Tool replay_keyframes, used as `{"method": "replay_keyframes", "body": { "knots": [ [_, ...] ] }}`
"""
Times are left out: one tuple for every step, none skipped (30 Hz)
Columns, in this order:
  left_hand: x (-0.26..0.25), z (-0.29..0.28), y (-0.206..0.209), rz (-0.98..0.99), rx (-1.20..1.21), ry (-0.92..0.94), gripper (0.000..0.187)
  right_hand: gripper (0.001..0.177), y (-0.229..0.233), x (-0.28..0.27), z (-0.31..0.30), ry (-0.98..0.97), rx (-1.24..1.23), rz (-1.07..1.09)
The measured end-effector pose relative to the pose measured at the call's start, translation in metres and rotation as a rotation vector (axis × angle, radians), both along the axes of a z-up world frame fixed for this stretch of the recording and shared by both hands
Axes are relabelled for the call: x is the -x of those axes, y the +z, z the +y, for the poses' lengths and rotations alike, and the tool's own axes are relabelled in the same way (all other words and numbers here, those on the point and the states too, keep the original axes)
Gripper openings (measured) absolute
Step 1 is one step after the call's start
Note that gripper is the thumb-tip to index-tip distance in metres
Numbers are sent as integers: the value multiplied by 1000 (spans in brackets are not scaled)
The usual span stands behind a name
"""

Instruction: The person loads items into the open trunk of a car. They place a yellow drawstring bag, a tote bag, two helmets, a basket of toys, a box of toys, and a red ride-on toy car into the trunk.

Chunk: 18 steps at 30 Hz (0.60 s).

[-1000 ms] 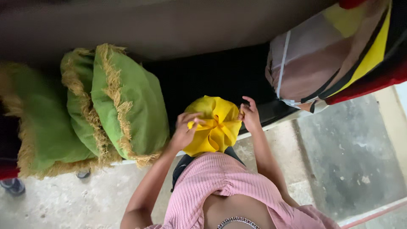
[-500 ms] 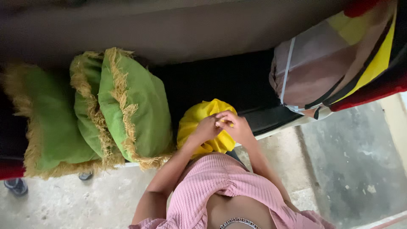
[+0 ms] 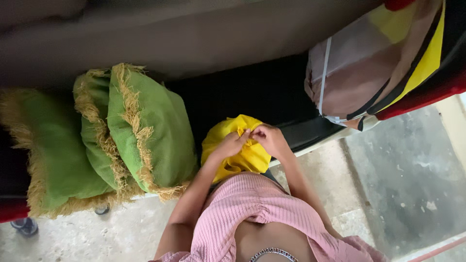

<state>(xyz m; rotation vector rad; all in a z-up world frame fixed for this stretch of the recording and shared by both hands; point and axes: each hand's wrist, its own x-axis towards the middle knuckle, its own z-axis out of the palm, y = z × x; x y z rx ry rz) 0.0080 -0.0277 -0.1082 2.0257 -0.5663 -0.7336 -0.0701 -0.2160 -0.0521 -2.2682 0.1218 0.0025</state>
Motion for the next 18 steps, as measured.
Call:
{"method": "replay_keyframes", "body": {
  "knots": [
    [-4, 2, 3, 62, 94, -10, 46, 15, -8, 0, -2, -19, -168, 38],
    [-8, 5, 6, 123, 188, -18, 39, 14, -15, 0, -6, -36, -335, 75],
    [-13, 7, 10, 184, 281, -27, 34, 14, -22, 0, -8, -53, -503, 112],
    [-13, 11, 13, 186, 275, -34, 30, 16, -29, 2, -8, -19, -594, 158],
    [-12, 16, 17, 188, 269, -41, 29, 18, -34, 4, -6, 15, -685, 203],
    [-12, 18, 20, 188, 266, -49, 29, 20, -38, 5, -6, 49, -772, 247],
    [-10, 20, 24, 167, 254, -24, 31, 25, -41, 8, -3, 65, -743, 219],
    [-10, 20, 28, 142, 245, 1, 33, 31, -42, 8, 0, 83, -711, 187],
    [-9, 20, 32, 118, 235, 26, 36, 37, -42, 7, 2, 100, -679, 155],
    [-6, 21, 35, 19, 258, 35, 37, 38, -41, 6, 6, 59, -576, 158],
    [-3, 21, 38, -79, 280, 43, 39, 39, -39, 5, 10, 17, -472, 161],
    [2, 22, 40, -176, 299, 50, 41, 41, -39, 6, 15, -26, -372, 165],
    [7, 24, 41, -238, 289, 54, 37, 41, -38, 5, 19, -17, -356, 88],
    [11, 25, 43, -301, 280, 57, 34, 40, -37, 5, 23, -8, -341, 11],
    [15, 26, 44, -363, 270, 60, 30, 40, -35, 5, 26, 1, -325, -67],
    [19, 28, 46, -436, 258, 37, 32, 38, -34, 3, 28, 16, -287, -92],
    [21, 29, 47, -508, 245, 13, 33, 35, -33, 3, 30, 32, -249, -117],
    [25, 31, 48, -577, 232, -10, 35, 32, -34, 3, 30, 46, -211, -139]
  ]
}}
